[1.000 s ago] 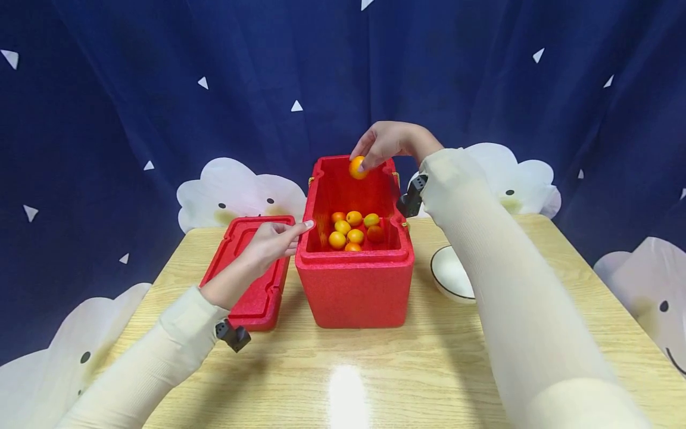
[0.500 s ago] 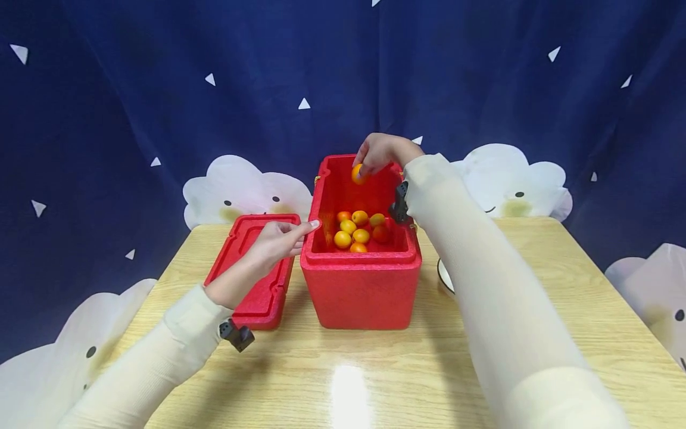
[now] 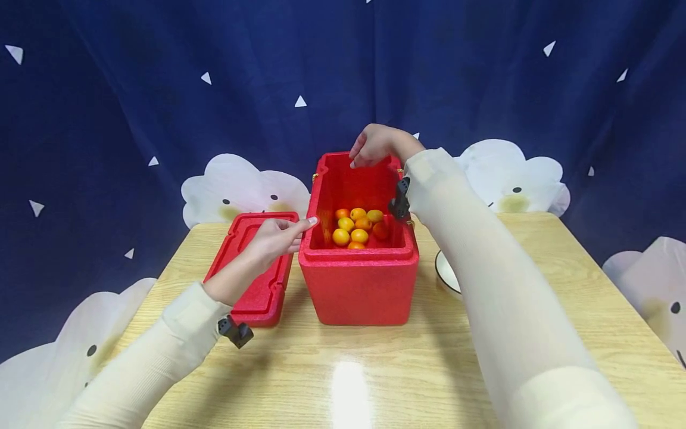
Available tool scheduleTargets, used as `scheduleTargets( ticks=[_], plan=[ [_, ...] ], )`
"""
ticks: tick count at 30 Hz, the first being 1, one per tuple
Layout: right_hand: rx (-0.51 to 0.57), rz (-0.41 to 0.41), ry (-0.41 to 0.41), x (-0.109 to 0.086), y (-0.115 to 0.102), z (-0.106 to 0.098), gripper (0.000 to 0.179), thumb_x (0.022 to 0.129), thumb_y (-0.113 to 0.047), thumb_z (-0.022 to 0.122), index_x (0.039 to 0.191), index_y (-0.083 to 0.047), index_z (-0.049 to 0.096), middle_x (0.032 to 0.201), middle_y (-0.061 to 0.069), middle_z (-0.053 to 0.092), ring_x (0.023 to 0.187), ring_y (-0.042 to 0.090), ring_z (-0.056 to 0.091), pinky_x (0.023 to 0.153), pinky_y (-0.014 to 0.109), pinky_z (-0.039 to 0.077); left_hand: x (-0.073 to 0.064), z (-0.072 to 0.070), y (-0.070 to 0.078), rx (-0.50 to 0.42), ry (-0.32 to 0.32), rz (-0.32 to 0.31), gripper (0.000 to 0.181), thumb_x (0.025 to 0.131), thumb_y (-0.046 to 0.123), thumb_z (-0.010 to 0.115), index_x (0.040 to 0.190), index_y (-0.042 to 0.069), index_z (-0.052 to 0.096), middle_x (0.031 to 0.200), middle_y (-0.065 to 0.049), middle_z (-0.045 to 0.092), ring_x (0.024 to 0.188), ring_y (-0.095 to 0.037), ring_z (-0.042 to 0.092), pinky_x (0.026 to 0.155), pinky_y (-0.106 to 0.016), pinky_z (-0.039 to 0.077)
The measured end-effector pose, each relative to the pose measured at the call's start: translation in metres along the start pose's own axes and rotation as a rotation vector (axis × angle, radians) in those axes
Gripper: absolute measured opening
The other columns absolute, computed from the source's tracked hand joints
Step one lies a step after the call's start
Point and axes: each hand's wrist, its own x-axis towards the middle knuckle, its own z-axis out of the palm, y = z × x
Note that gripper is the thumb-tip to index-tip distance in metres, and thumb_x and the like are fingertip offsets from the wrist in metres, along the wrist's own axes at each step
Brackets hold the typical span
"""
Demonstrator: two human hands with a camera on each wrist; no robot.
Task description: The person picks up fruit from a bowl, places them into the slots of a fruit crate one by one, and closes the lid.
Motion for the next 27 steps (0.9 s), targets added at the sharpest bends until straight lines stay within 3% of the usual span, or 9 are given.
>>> scheduleTargets(
  ticks=[8, 14, 20, 23, 27],
  plan=[
    [-0.038, -0.080, 0.004, -0.007, -0.008, 0.004, 0.041, 0.092, -0.017, 0.063, 0.130, -0.003, 0.055, 0.131, 0.018, 0.060, 0.116, 0.031, 0.061, 0.106, 0.042, 0.049, -0.001, -0.004, 0.001, 0.105, 0.000, -0.023, 0.058, 0.084, 0.050, 0.067, 0.118, 0.005, 0.055, 0.117, -0.011, 0.063, 0.104, -0.023, 0.070, 0.093, -0.032, 0.056],
    [-0.023, -0.134, 0.023, -0.015, -0.011, 0.011, 0.039, 0.090, -0.019, 0.066, 0.127, -0.007, 0.058, 0.130, 0.015, 0.062, 0.114, 0.030, 0.063, 0.097, 0.040, 0.055, -0.001, -0.006, 0.001, 0.125, -0.014, -0.010, 0.060, 0.086, 0.051, 0.064, 0.122, 0.004, 0.055, 0.124, -0.012, 0.060, 0.109, -0.024, 0.067, 0.099, -0.035, 0.054],
    [-0.029, -0.216, 0.030, -0.022, -0.027, 0.022, 0.038, 0.089, -0.022, 0.067, 0.125, -0.009, 0.061, 0.127, 0.013, 0.065, 0.110, 0.026, 0.066, 0.095, 0.036, 0.056, 0.003, -0.013, -0.005, 0.139, -0.005, 0.032, 0.062, 0.088, 0.052, 0.061, 0.126, 0.003, 0.054, 0.126, -0.015, 0.062, 0.111, -0.024, 0.065, 0.102, -0.035, 0.052],
    [-0.001, -0.250, 0.007, -0.026, -0.038, 0.027, 0.039, 0.089, -0.025, 0.067, 0.125, -0.011, 0.061, 0.126, 0.011, 0.065, 0.108, 0.023, 0.067, 0.093, 0.034, 0.057, 0.006, -0.021, -0.012, 0.155, 0.034, 0.082, 0.059, 0.090, 0.049, 0.060, 0.126, 0.002, 0.055, 0.121, -0.016, 0.065, 0.107, -0.023, 0.066, 0.098, -0.032, 0.053],
    [0.086, -0.270, -0.043, -0.027, -0.055, 0.032, 0.039, 0.089, -0.026, 0.067, 0.125, -0.012, 0.061, 0.125, 0.010, 0.065, 0.109, 0.023, 0.066, 0.094, 0.032, 0.056, 0.013, -0.039, -0.026, 0.246, 0.127, 0.145, 0.053, 0.090, 0.046, 0.060, 0.119, 0.003, 0.059, 0.113, -0.015, 0.066, 0.099, -0.022, 0.063, 0.081, -0.026, 0.053]
  ],
)
